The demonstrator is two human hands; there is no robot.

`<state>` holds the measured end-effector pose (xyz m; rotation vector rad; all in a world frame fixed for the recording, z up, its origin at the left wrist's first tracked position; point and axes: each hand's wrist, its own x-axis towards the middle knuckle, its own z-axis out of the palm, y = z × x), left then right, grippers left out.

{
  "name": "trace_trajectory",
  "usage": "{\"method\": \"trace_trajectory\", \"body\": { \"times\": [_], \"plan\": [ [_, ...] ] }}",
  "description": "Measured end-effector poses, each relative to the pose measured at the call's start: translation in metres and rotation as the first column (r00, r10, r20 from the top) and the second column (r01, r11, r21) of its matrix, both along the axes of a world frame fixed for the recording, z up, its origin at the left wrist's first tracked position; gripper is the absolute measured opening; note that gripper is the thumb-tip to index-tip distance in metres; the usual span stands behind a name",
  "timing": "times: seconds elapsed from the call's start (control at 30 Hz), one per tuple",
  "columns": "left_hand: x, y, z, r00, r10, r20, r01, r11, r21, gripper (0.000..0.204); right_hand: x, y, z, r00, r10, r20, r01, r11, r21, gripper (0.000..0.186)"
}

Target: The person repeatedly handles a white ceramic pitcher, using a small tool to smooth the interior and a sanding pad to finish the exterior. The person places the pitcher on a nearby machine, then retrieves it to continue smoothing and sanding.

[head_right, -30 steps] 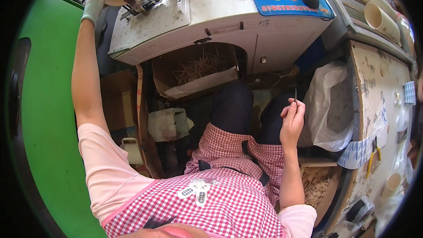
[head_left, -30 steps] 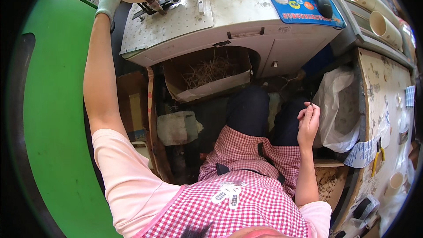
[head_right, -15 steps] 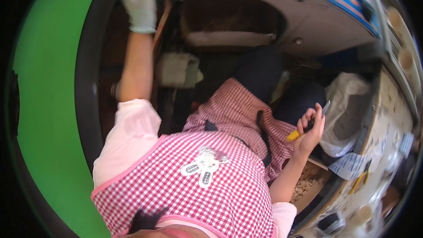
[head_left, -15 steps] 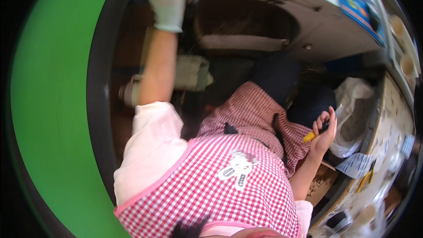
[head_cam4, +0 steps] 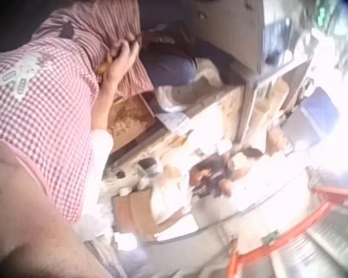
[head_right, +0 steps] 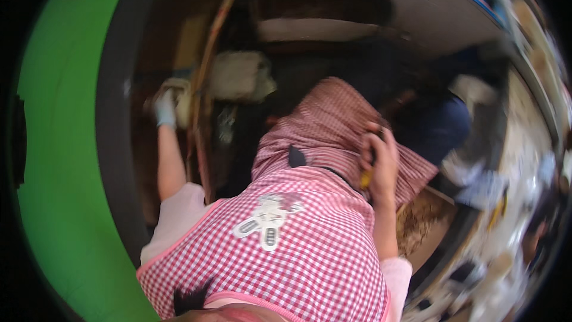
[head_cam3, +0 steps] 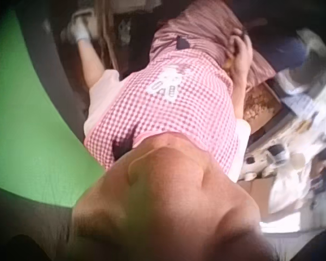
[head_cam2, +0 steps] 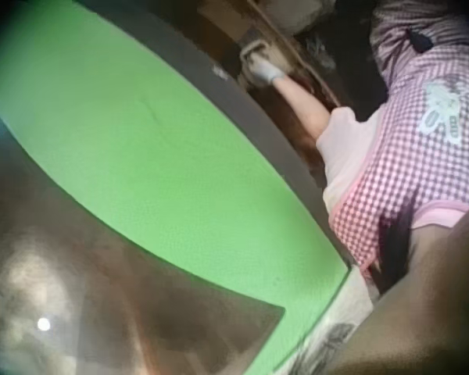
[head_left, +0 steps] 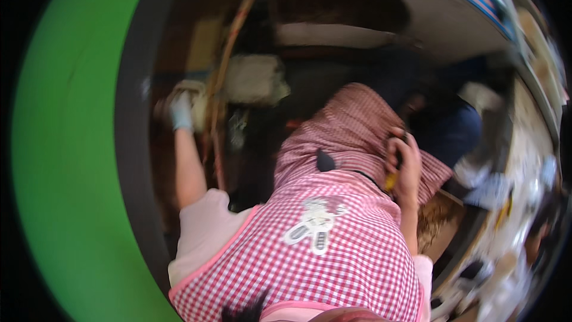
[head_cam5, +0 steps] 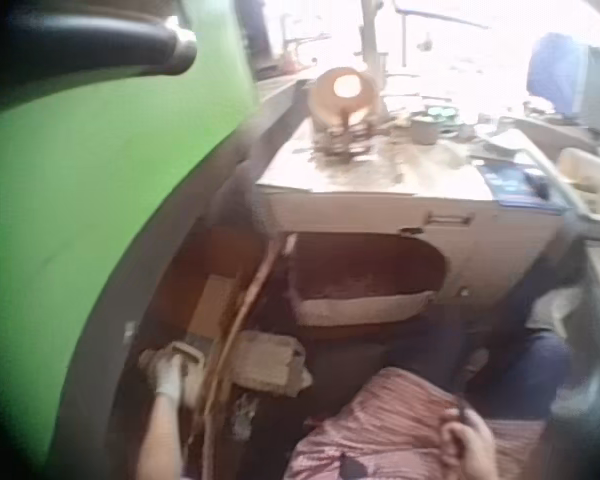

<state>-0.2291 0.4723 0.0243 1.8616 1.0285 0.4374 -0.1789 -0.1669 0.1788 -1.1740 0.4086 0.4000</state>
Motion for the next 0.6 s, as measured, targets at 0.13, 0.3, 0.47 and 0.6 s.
{"method": "trace_trajectory", "body": {
  "times": [0.13, 0.3, 0.47, 0.6],
  "plan": [
    [0.05, 0.065, -0.049, 0.955, 0.189, 0.23, 0.094, 0.543, -0.834, 0.029, -0.004, -0.004, 0.001, 0.998, 0.062, -0.018, -0.063, 0.997, -0.041, 0.029],
    [0.072, 0.065, -0.037, 0.963, 0.24, 0.119, -0.108, 0.753, -0.649, 0.042, -0.007, -0.075, 0.014, 0.95, -0.174, 0.26, 0.257, 0.908, -0.33, 0.033],
    [0.045, -0.026, 0.037, 0.946, 0.322, -0.044, -0.295, 0.907, 0.301, 0.057, -0.019, -0.236, 0.052, 0.735, -0.569, 0.368, 0.632, 0.379, -0.676, 0.038],
    [0.042, -0.153, 0.109, 0.992, -0.073, -0.099, 0.121, 0.742, 0.659, 0.038, -0.013, -0.258, 0.061, 0.724, -0.529, 0.443, 0.689, 0.58, -0.433, 0.033]
  ]
}}
